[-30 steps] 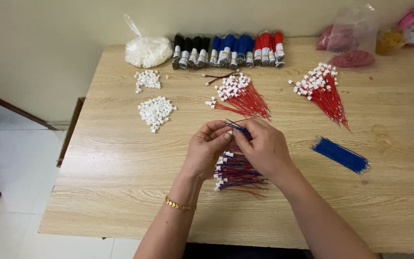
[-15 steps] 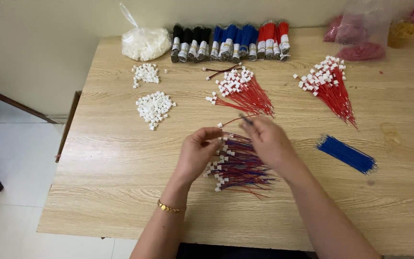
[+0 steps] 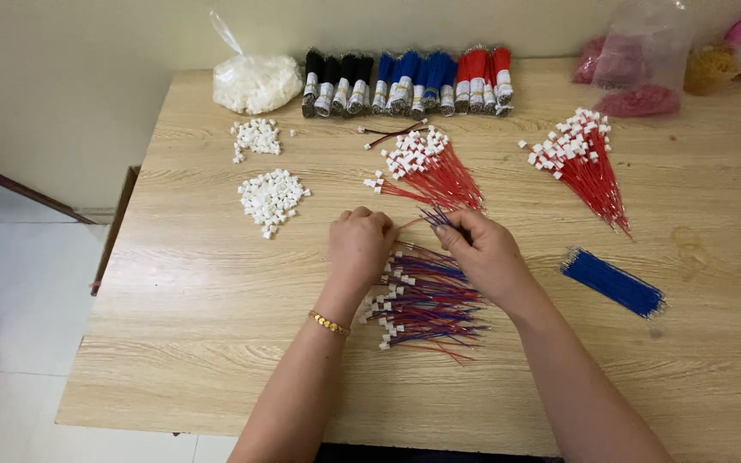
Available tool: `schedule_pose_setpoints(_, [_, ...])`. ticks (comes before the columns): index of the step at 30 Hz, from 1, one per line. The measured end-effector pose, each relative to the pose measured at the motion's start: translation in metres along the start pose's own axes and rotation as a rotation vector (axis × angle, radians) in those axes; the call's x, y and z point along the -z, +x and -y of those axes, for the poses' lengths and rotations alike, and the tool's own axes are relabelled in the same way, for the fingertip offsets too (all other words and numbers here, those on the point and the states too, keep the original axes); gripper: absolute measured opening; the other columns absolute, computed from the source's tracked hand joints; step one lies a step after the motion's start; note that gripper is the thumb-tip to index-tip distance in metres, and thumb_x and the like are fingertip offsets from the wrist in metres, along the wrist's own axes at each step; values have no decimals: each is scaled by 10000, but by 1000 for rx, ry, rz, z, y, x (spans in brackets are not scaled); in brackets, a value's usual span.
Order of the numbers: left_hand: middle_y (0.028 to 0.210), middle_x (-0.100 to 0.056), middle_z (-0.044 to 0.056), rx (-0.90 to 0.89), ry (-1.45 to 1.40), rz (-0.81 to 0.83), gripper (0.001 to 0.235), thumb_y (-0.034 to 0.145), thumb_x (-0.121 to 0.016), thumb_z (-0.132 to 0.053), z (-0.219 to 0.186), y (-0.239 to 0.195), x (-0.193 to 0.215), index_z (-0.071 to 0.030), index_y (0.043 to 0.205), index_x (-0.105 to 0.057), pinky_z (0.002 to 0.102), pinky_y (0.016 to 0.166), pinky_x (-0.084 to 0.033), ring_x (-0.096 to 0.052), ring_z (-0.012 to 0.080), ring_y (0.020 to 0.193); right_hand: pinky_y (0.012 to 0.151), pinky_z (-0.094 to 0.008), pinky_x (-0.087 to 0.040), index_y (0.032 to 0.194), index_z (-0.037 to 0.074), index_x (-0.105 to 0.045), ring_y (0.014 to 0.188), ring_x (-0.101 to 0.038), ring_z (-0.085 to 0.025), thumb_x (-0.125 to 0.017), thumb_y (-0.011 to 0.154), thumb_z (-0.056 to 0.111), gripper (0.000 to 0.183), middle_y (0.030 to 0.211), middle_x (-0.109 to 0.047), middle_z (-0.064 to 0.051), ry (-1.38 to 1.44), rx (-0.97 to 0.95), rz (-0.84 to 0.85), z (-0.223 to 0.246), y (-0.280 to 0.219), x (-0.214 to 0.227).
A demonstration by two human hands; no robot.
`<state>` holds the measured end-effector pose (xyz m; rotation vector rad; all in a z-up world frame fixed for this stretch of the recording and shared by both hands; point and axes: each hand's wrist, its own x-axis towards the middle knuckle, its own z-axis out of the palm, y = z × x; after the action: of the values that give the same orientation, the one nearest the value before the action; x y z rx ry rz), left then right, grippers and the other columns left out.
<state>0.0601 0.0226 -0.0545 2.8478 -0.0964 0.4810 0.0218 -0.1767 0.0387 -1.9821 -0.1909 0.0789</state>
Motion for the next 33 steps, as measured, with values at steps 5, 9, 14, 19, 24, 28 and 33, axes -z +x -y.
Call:
schedule_pose_setpoints(5, [696,-668,51,-37,-122,17,143,744,-739,-305,5,-2,0,-188,825,-724,385,635,-545,-685,271,710,656,-292,-492,959,46,-705,678,-555,-139,-680,898,133,109,676,-633,-54,148,8,-5,-4,1,-5])
schedule_pose_setpoints(9, [836,-705,105,77,-643,72,164,797,-719,-160,-17,-5,58,-146,961,-718,395,720,-557,-703,298,854,639,-267,-487,934,62,-711,695,-557,-113,-707,860,131,102,686,-636,-36,133,31,-35,2,-2,-5])
schedule_pose_setpoints(14, [870,-711,100,204,-1168,111,170,846,-714,-117,-33,-17,84,-90,1013,-729,316,761,-551,-672,166,844,637,-297,-503,922,67,-718,681,-578,-136,-729,834,155,125,698,-663,-78,-4,27,-90,14,-5,-4])
schedule_pose_setpoints(19, [884,-702,101,209,-1421,136,184,879,-716,-110,-33,-22,74,-20,1039,-700,300,781,-539,-625,132,852,664,-325,-523,915,145,-733,727,-671,-182,-744,817,258,150,750,-707,-81,-185,-8,-93,30,-14,-4])
schedule_pose_setpoints(24, [798,-682,63,189,-1420,139,125,873,-718,-115,-36,-25,82,-46,976,-694,262,724,-526,-621,111,795,722,-362,-530,960,155,-715,818,-687,-203,-741,826,266,176,818,-713,-79,-147,23,-139,40,-16,-6])
schedule_pose_setpoints(28, [815,-683,99,211,-1484,130,143,866,-722,-73,-37,-27,80,-18,993,-685,277,730,-543,-642,140,784,660,-308,-506,914,93,-713,707,-552,-129,-715,845,177,109,706,-632,-89,-42,72,-130,38,-14,-3])
schedule_pose_setpoints(33, [900,-705,115,316,-1734,119,151,891,-672,-46,-35,-30,78,-4,1036,-673,310,808,-576,-688,169,851,636,-303,-517,871,131,-730,654,-607,-145,-726,852,214,85,672,-648,-69,-115,109,-145,52,-21,0])
